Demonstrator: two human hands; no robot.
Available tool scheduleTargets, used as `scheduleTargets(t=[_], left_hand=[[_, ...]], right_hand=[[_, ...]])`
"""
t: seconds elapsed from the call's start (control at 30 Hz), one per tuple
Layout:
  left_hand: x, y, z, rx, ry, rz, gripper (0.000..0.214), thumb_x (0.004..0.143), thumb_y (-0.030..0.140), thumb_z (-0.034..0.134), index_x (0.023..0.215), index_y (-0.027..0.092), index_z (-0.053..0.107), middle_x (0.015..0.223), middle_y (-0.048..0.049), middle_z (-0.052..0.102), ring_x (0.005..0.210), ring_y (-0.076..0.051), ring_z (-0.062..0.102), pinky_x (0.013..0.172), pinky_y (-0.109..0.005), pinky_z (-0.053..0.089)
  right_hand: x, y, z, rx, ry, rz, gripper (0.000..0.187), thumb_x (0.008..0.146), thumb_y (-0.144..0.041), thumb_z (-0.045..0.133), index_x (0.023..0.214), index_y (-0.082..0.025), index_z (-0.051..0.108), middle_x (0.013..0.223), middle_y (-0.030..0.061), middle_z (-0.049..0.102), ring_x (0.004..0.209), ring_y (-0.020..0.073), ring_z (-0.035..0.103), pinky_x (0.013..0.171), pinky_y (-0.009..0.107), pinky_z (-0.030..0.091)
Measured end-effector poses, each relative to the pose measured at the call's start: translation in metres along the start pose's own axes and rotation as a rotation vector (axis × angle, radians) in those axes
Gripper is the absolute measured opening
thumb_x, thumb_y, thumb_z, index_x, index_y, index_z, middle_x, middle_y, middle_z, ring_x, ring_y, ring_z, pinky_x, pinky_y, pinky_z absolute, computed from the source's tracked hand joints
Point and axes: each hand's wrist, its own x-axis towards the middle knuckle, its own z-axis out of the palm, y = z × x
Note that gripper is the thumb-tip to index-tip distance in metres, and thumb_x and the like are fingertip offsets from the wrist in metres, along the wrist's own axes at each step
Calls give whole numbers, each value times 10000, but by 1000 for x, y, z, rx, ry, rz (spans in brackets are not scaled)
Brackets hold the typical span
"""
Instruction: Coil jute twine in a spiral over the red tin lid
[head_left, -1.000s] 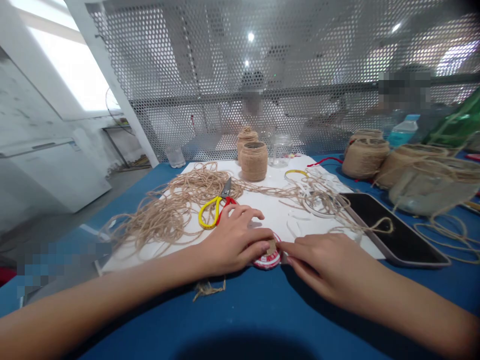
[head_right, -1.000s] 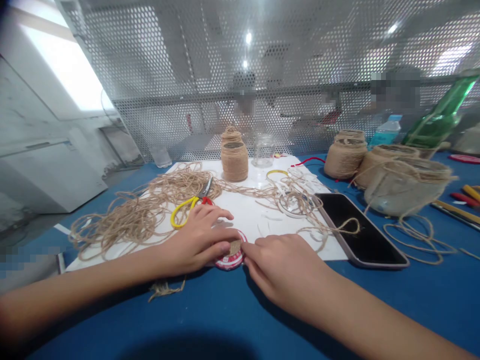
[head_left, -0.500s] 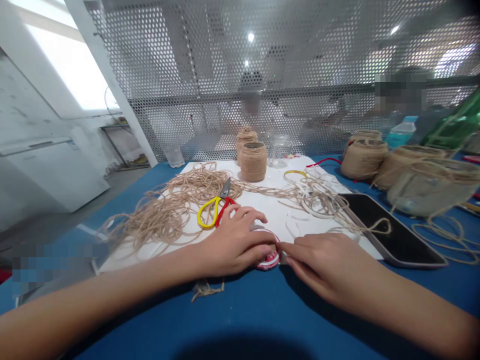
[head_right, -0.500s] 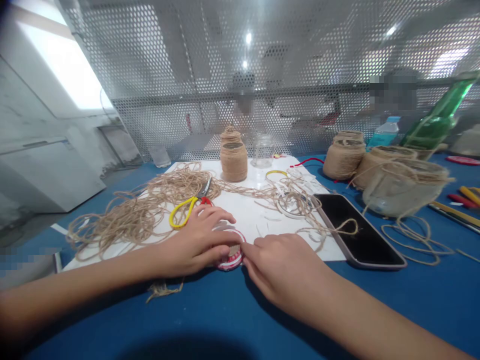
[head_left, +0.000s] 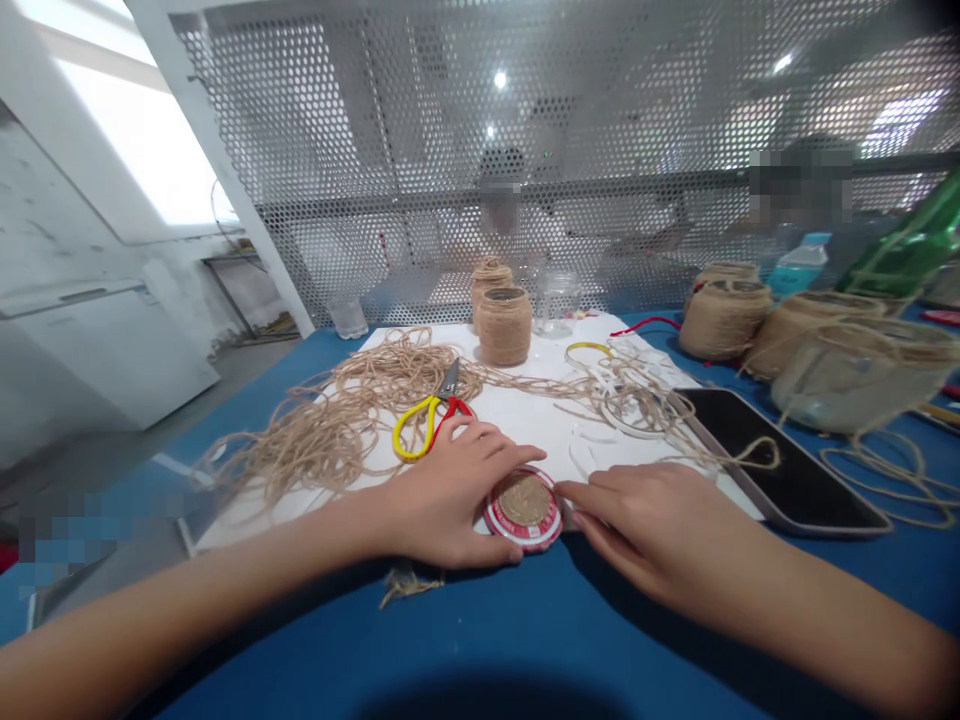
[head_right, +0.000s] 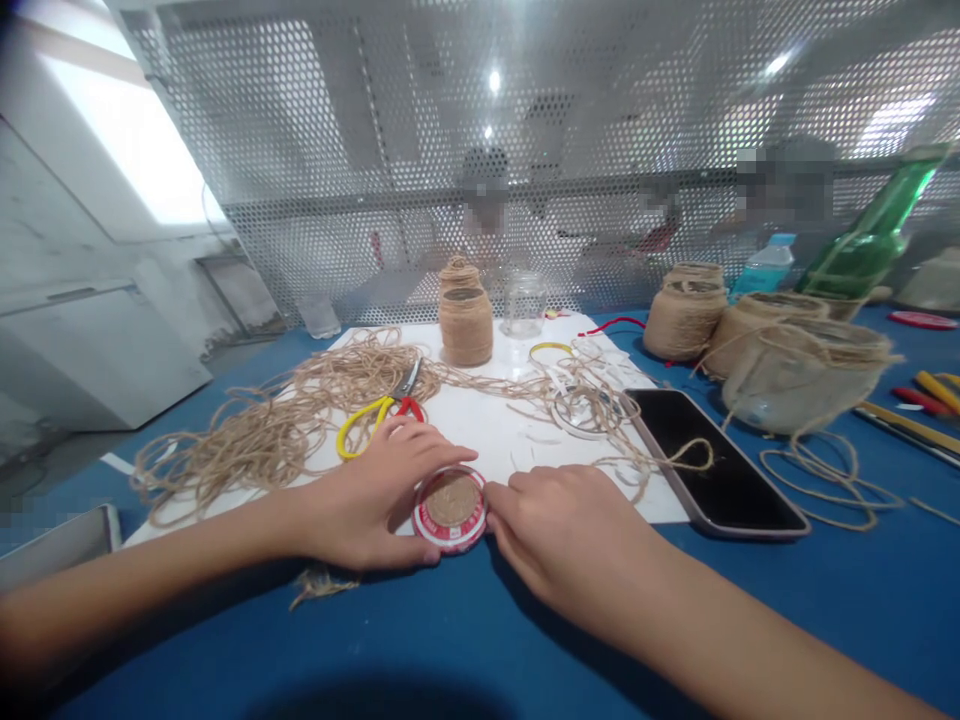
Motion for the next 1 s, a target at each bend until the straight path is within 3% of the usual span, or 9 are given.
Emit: scheduleTargets(t=[0.1,0.27,0.5,0.73,1.0], left_hand=[[-1,-1,5,146,61,-12,723,692,697,560,1224,213,490,1036,-89,580,1008,-282,474,958,-485,238],[-1,-1,10,296,107,-54,731,642,809,472,1001,187,609,882,-80,602,941,-281,490,959,-495,219],[-2,1,10,349,154,-67,719,647,824,441,909,181,628,800,-78,613,887,-274,492,954,-508,231],[-3,0,10,341,132,-58,744,638,836,431,911,172,630,837,-78,616,918,-278,497,972,-501,214],[-2,2,3,320,117,-63,752,660,834,408,913,166,644,821,-74,613,912,-272,502,1007,-500,183]], right_hand=[[-1,0,0,12,20,-1,305,943,-277,305,1044,-218,587,811,32,633,735,190,605,613,315,326],[-2,0,2,-25,69,-22,286,937,-262,318,1066,-235,572,789,15,610,717,181,593,599,306,305],[-2,6,3,-176,119,-96,429,881,-183,394,1293,-296,436,775,-3,584,615,155,571,518,302,221],[-1,14,-1,-273,81,-65,315,866,-196,448,1151,-274,558,790,8,592,648,174,603,517,300,213],[-1,37,3,-363,92,-8,389,799,-112,519,1154,-265,558,806,10,602,686,183,616,500,281,207]])
